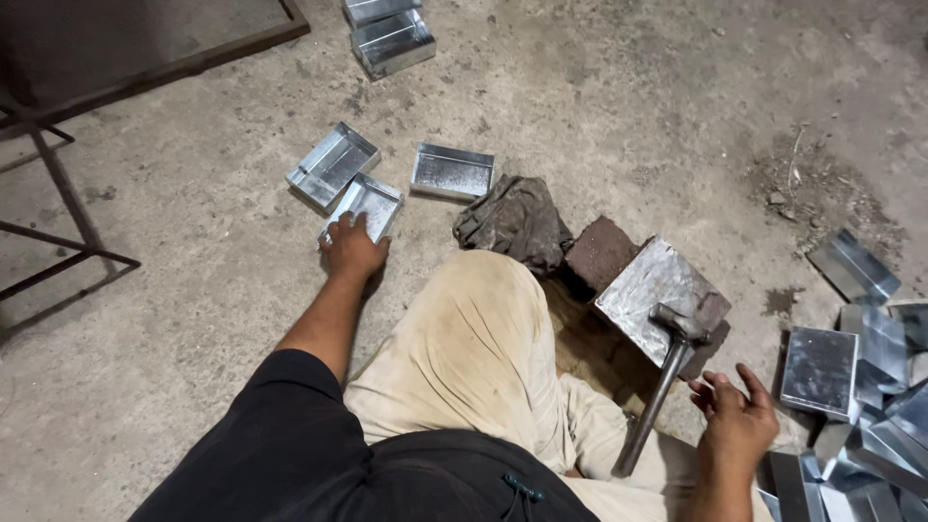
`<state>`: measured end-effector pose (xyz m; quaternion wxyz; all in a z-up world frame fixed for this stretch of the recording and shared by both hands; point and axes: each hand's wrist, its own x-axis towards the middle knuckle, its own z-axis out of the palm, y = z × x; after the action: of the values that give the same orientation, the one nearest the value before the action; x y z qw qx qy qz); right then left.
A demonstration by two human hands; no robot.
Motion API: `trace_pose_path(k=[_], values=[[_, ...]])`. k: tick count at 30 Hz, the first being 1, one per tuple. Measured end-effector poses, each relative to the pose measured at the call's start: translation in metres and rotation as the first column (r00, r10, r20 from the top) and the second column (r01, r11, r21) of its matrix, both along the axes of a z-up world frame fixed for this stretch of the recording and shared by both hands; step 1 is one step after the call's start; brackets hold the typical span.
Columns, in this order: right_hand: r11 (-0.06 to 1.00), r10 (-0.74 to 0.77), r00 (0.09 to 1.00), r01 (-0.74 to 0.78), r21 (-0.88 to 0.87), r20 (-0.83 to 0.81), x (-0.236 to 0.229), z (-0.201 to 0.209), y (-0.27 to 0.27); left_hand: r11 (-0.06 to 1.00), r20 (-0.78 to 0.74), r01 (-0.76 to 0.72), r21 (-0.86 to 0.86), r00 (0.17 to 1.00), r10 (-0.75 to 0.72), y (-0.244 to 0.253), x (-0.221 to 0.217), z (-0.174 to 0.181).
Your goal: The person sits on the floor and repeatedly hammers small rectangular metal pieces on a block. They pick up each piece, place it on the block, strike it with a hammer, and then set it aside. The process is repeated for multiple pieces.
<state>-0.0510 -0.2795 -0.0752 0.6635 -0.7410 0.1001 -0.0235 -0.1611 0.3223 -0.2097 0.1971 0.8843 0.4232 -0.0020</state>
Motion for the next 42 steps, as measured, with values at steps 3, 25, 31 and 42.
trace_pose_path(k=[3, 25, 31, 42], values=[[0.998, 0.038, 0.999, -0.040, 0.051, 0.026, 0.006, -0.005, 0.010, 0.990, -0.109, -0.118, -0.073, 0.988, 0.109, -0.001, 0.005, 0.016], [0.986, -0.094, 0.996, 0.094, -0.134, 0.008, 0.003, -0.065, 0.015, 0.944, 0.350, -0.048, -0.326, 0.922, 0.167, -0.019, 0.096, 0.057], [0.934, -0.024, 0.999, 0.007, -0.357, -0.046, -0.008, -0.085, 0.036, 0.916, 0.598, 0.341, -0.212, 0.786, -0.154, -0.093, 0.164, 0.128], [0.960, 0.171, 0.916, -0.072, 0.269, -0.364, -0.022, -0.039, 0.007, 0.642, 0.477, 0.766, -0.015, 0.570, -0.669, -0.265, 0.211, 0.165]])
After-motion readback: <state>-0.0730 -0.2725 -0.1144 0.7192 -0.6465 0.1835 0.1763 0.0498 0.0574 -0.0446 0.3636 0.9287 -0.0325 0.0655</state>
